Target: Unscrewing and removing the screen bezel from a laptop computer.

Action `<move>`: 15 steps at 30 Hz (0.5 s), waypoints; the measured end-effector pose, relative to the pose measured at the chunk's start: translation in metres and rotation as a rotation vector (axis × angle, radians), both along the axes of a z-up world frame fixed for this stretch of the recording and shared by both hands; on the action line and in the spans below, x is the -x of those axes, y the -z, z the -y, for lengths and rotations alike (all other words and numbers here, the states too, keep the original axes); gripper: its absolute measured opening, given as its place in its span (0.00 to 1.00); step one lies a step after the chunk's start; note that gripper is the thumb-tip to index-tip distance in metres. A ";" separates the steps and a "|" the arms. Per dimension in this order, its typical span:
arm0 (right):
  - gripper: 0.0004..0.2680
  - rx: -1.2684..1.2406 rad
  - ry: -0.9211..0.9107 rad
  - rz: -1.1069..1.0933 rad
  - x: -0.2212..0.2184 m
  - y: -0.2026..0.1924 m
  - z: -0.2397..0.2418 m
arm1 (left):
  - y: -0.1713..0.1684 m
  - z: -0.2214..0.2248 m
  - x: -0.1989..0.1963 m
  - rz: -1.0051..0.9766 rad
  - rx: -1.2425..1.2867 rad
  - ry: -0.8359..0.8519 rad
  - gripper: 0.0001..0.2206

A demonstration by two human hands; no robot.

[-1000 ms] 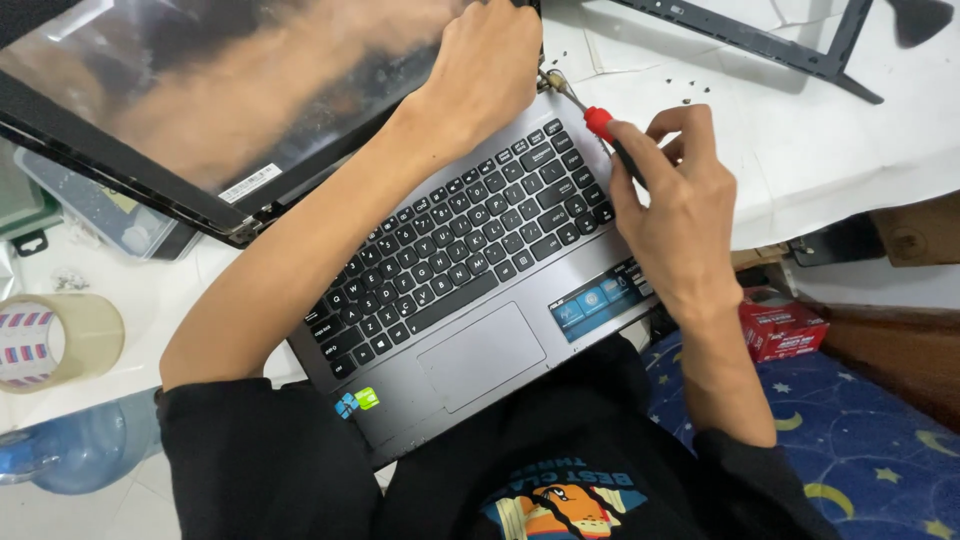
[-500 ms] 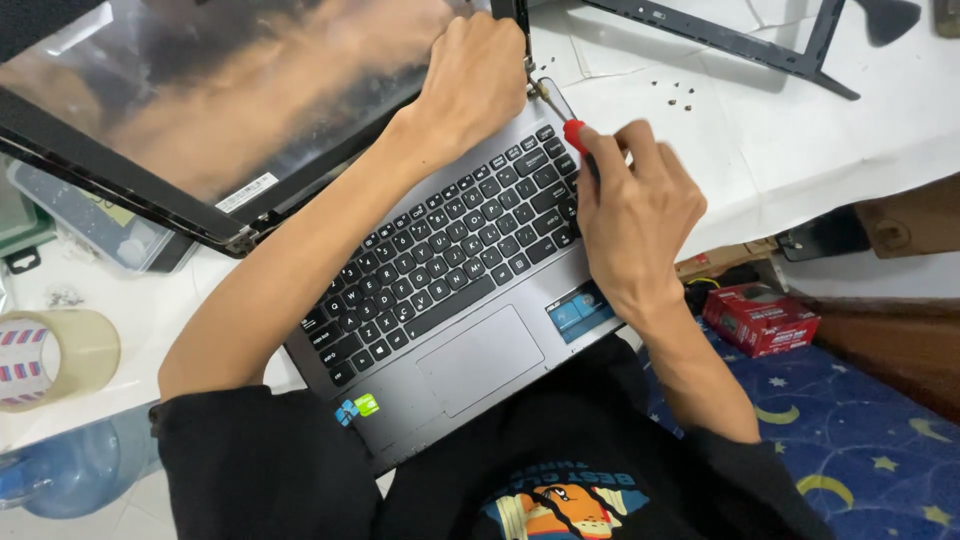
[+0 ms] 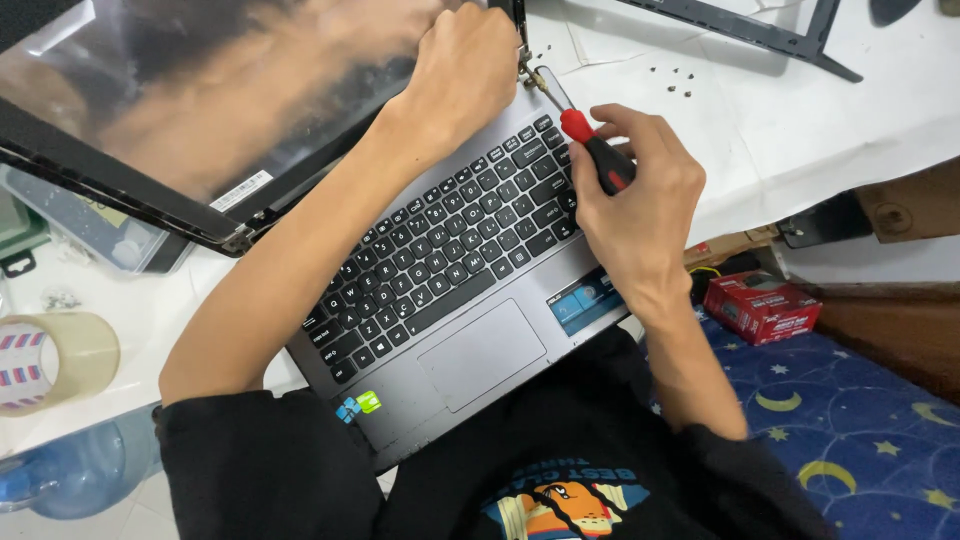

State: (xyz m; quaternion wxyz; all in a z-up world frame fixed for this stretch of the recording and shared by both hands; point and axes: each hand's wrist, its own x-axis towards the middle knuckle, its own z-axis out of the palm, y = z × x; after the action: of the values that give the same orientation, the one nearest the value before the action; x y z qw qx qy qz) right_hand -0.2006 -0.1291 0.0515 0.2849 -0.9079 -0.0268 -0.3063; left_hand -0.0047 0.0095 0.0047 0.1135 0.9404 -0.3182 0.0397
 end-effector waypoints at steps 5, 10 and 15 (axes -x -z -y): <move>0.06 -0.104 0.013 0.039 0.003 -0.002 -0.013 | -0.009 0.002 0.011 -0.039 0.126 -0.057 0.08; 0.10 -0.031 0.107 -0.140 -0.003 0.006 -0.004 | 0.006 0.006 0.005 0.212 0.214 0.023 0.16; 0.04 0.135 0.104 0.031 -0.002 0.012 -0.002 | 0.015 0.006 0.003 0.309 0.250 0.053 0.18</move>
State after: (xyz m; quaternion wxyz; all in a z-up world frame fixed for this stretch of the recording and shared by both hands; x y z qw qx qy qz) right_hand -0.1989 -0.1267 0.0391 0.2065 -0.9204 -0.0045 -0.3321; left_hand -0.0080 0.0036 -0.0101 0.1804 0.8930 -0.3491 0.2196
